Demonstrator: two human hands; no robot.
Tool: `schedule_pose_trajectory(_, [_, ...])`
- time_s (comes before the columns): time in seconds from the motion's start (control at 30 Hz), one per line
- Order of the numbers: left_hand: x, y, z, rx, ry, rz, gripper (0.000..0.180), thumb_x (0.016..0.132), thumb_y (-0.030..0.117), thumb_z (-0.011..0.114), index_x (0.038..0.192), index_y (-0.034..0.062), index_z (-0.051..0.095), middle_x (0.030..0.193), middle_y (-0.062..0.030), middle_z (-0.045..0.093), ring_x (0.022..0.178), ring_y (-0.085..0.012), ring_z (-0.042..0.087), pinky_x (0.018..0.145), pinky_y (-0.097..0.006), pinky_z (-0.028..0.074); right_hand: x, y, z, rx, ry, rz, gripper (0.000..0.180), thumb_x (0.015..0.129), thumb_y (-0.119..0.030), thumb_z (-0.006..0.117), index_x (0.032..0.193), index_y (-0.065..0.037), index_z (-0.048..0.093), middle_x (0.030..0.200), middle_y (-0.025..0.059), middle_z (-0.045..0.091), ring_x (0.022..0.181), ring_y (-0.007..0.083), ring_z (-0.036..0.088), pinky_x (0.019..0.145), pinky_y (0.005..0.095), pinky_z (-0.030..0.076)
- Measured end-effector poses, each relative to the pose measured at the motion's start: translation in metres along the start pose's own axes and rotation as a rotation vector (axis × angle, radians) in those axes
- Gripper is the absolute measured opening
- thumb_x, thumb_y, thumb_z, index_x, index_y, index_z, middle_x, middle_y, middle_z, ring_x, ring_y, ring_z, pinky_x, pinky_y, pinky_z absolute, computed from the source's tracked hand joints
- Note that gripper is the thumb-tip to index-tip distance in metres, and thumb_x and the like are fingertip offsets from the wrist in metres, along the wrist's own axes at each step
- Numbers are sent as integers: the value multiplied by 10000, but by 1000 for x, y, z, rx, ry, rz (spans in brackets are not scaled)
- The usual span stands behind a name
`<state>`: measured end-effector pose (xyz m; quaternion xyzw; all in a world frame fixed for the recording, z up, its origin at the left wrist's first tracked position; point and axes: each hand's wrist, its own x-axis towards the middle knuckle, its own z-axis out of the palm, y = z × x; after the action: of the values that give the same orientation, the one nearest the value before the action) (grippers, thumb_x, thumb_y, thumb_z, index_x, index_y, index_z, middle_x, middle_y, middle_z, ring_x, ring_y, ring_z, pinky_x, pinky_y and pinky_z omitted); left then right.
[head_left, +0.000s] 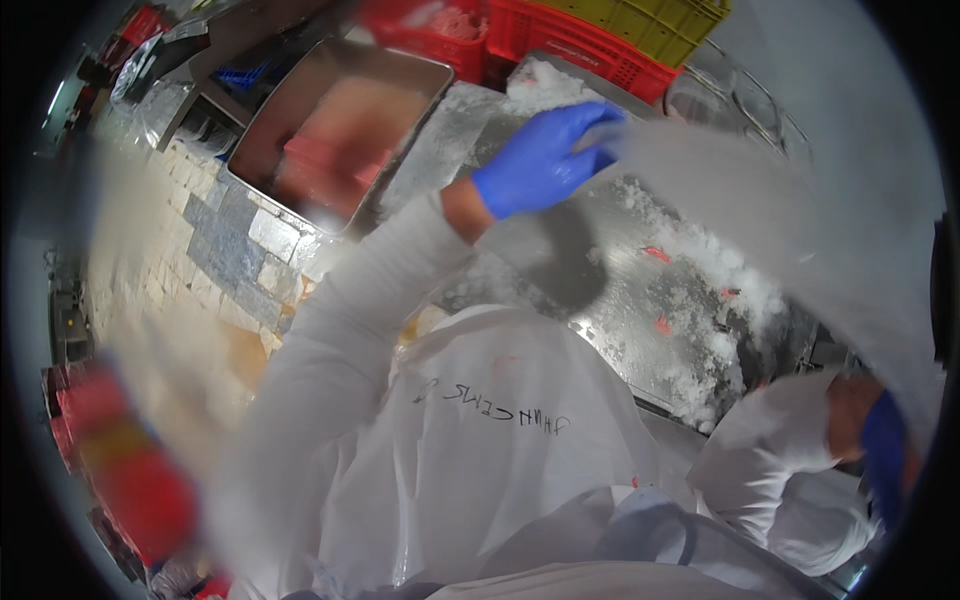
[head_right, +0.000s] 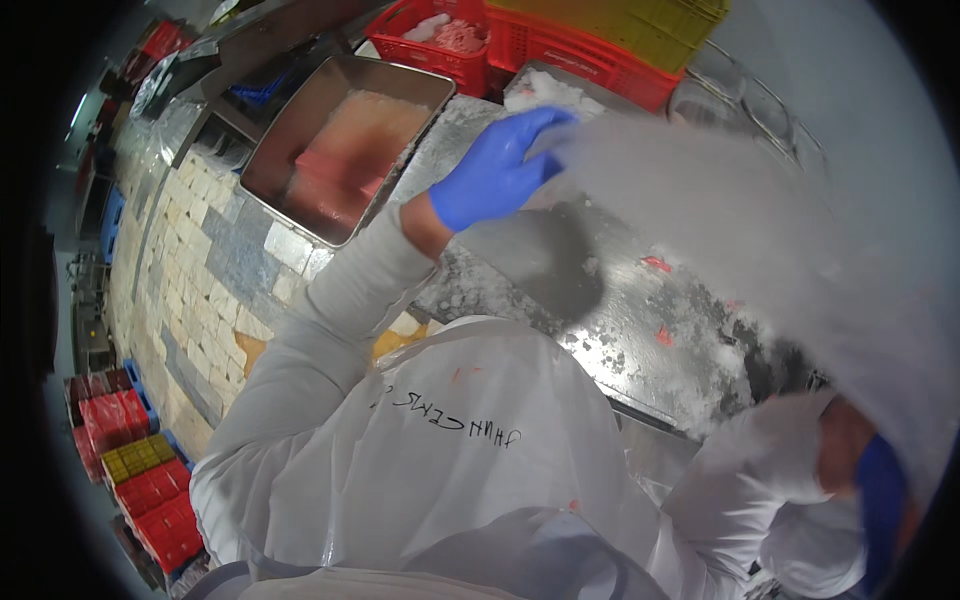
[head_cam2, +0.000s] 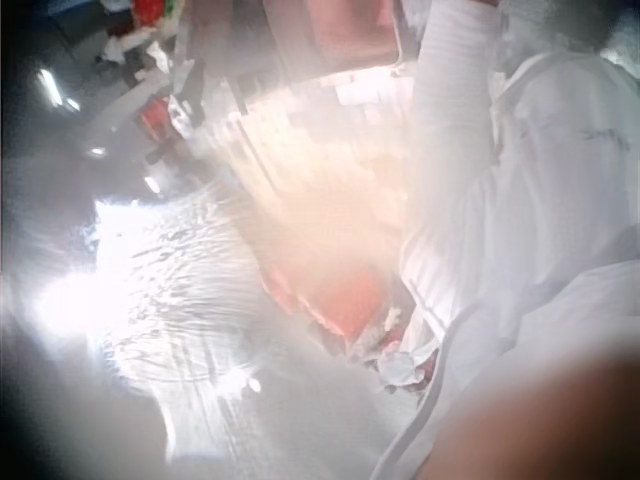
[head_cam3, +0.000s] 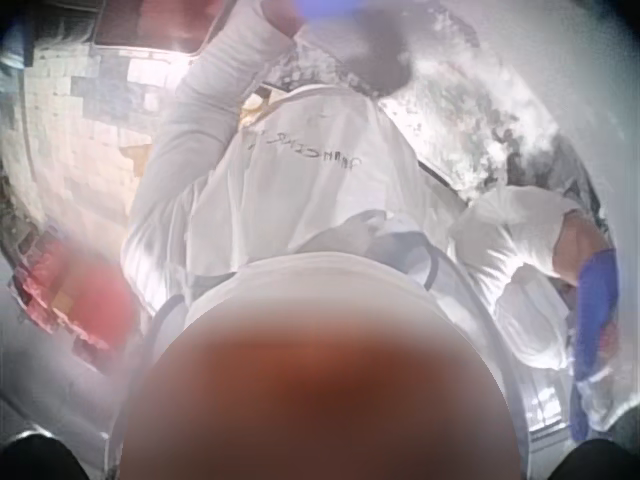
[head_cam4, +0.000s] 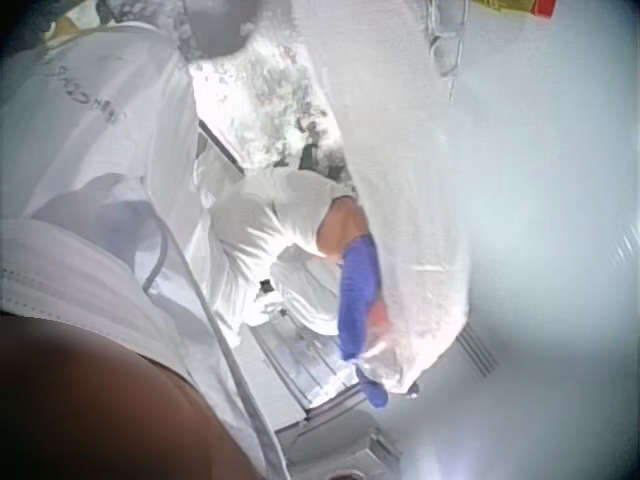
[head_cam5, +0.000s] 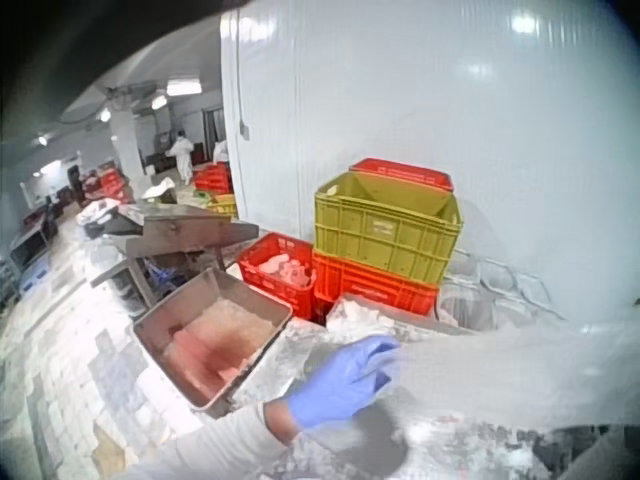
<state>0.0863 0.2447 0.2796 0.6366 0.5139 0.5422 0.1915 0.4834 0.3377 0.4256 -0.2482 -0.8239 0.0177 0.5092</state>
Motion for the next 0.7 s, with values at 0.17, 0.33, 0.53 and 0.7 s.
schedule_pose_trajectory(0.17, [52,-50,37,-188,154,-450,457,1040,209,561,1453,19,516,1197,-234,701,962,-314,740,769,-415,609,47,73,144,-69,-621,351,865,902,-641,697,1511,-49,534,1466,171,605,1269,267,634,969,420,518])
schedule_pose_trajectory(0.33, [-37,-26,114,-261,-330,-583,421,1075,271,548,1439,61,531,1185,-219,699,963,-324,741,814,-433,611,-60,52,254,464,-951,1105,693,937,-555,730,1421,-74,609,1153,107,715,1038,199,694,852,347,541])
schedule_pose_trajectory(0.53, [-163,-184,100,551,-896,-70,645,1061,575,486,1575,185,482,1550,-159,541,1413,-356,509,1208,-479,379,-293,62,189,386,-733,1242,452,850,-123,701,1282,11,692,939,82,725,824,187,680,771,334,544])
schedule_pose_trajectory(0.7, [-189,-320,-41,611,-910,-780,485,1038,481,562,1378,164,699,1381,-139,691,1291,-248,635,1087,-431,456,-380,74,77,142,-842,1338,437,819,-125,698,1224,38,683,911,146,731,809,216,712,727,372,559])
